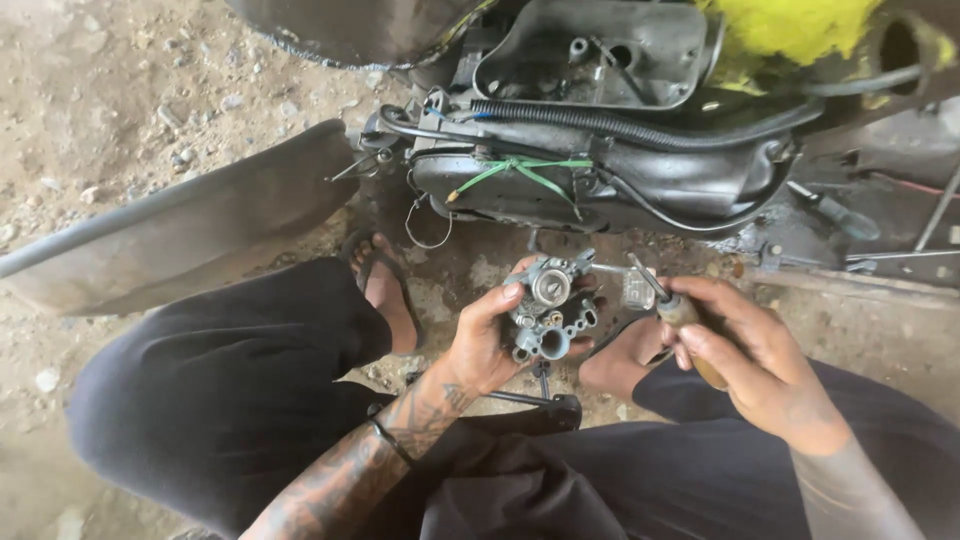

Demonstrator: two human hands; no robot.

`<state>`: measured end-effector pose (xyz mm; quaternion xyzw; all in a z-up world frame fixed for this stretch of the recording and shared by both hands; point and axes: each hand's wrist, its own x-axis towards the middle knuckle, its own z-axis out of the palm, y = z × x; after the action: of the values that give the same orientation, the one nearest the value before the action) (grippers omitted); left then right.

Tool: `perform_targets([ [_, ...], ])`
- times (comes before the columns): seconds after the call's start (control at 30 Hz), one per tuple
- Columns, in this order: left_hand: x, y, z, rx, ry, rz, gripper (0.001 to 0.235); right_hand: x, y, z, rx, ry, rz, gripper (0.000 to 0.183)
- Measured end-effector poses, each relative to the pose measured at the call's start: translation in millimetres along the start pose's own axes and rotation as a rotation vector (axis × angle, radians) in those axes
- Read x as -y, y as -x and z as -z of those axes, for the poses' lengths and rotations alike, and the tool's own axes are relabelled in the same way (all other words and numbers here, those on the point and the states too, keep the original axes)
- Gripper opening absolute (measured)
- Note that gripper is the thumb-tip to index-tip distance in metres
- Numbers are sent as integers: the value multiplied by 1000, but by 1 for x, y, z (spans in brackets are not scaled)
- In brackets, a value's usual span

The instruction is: Removing a carburetor from a motorcycle engine and disassembling it using a screwdriver.

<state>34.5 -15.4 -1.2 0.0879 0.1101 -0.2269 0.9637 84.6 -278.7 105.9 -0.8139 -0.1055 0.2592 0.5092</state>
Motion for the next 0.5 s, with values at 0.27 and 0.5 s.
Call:
perform_targets([
  [0.27,-6,-5,9,85,-138,-160,62,6,1,-7,58,684,370,45],
  [0.5,-12,-4,7,99,-166,-195,62,23,16,-17,-83,879,597,38],
])
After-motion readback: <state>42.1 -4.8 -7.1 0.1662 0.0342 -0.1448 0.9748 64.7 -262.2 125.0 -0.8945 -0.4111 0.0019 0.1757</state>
